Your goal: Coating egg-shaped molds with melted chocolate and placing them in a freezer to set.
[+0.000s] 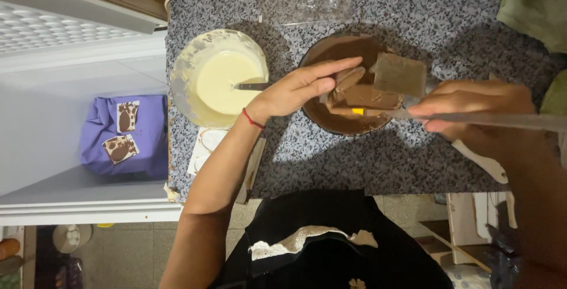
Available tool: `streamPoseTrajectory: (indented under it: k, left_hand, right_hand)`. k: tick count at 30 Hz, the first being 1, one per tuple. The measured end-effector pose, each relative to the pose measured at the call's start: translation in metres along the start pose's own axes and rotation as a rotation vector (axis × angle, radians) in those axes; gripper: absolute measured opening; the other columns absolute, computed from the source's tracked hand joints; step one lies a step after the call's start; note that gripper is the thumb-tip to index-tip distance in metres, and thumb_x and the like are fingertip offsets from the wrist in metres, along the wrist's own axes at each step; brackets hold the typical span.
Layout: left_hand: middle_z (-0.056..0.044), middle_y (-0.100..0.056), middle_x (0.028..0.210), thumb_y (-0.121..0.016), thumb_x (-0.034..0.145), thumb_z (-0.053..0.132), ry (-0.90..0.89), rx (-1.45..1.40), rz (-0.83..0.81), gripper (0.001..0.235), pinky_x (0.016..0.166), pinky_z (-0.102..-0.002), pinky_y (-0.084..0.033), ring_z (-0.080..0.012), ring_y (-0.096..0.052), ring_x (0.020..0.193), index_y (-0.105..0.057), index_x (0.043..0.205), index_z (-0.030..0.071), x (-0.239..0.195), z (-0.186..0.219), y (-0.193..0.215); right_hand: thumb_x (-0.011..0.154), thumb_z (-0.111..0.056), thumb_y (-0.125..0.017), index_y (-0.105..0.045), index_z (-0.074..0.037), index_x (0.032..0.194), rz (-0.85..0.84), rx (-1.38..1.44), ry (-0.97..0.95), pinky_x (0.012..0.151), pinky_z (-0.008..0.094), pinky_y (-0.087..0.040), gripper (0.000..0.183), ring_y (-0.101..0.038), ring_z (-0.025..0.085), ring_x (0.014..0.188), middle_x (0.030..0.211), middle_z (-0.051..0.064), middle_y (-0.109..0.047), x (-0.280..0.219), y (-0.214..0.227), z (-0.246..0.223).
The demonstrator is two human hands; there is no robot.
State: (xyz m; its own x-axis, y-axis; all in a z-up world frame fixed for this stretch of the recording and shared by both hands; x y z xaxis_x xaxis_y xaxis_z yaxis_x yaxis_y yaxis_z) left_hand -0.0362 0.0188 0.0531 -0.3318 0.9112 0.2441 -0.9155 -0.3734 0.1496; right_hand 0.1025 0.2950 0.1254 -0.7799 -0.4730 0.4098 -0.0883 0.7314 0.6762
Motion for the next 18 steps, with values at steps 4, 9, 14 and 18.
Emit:
streamPoseTrajectory:
  k: [4,9,14,18]
  left_hand:
    - [-0.019,-0.041,0.178,-0.038,0.125,0.053,0.023,0.070,0.040,0.058,0.132,-0.057,-0.048,-0.0413,-0.051,0.160,-0.033,0.174,0.023,0.002,0.002,0.007]
    - [-0.026,-0.026,0.182,-0.053,0.117,0.055,0.056,-0.338,0.251,0.076,0.138,-0.061,-0.038,-0.0452,-0.029,0.169,-0.031,0.173,0.008,-0.002,-0.043,0.010]
    - [-0.030,-0.060,0.154,-0.057,0.111,0.043,0.161,-1.055,0.425,0.074,0.111,-0.058,-0.062,-0.0406,-0.068,0.133,-0.039,0.167,-0.004,0.003,-0.053,0.000]
    - [-0.031,-0.060,0.156,-0.056,0.115,0.042,0.175,-1.273,0.354,0.066,0.115,-0.057,-0.058,-0.0422,-0.068,0.133,-0.046,0.161,-0.006,0.006,-0.071,-0.010]
  right_hand:
    - [0.097,-0.027,-0.072,-0.075,-0.024,0.133,-0.340,-0.136,-0.064,0.063,0.021,-0.068,0.036,-0.083,0.013,0.086,0.104,0.002,-0.085,-0.043,-0.030,0.065]
    - [0.087,-0.011,-0.092,-0.082,-0.006,0.118,-0.150,-0.440,0.040,0.082,0.030,-0.073,0.033,-0.081,0.019,0.089,0.111,0.012,-0.085,-0.030,-0.082,-0.001]
    - [0.090,0.013,-0.059,-0.072,0.014,0.134,-0.213,-0.728,-0.099,0.058,0.037,-0.059,0.046,-0.066,0.022,0.068,0.109,0.020,-0.081,-0.056,-0.072,0.037]
    - [0.099,-0.011,-0.074,-0.056,0.006,0.155,0.037,-0.688,-0.253,0.100,0.057,-0.053,0.061,-0.063,0.043,0.117,0.140,0.026,-0.065,-0.097,-0.035,0.121]
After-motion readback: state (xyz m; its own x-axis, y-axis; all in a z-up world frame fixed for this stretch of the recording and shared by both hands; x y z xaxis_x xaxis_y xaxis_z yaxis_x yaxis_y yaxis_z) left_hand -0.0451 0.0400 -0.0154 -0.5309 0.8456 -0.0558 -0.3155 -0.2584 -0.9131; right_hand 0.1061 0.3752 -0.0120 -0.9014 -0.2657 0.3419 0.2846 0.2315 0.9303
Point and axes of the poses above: each hand's wrist, its own x-axis towards the middle knuckle, its own y-axis out of the back of the hand, z = x × y, the point moved 5 cm from there along x, towards the middle knuckle
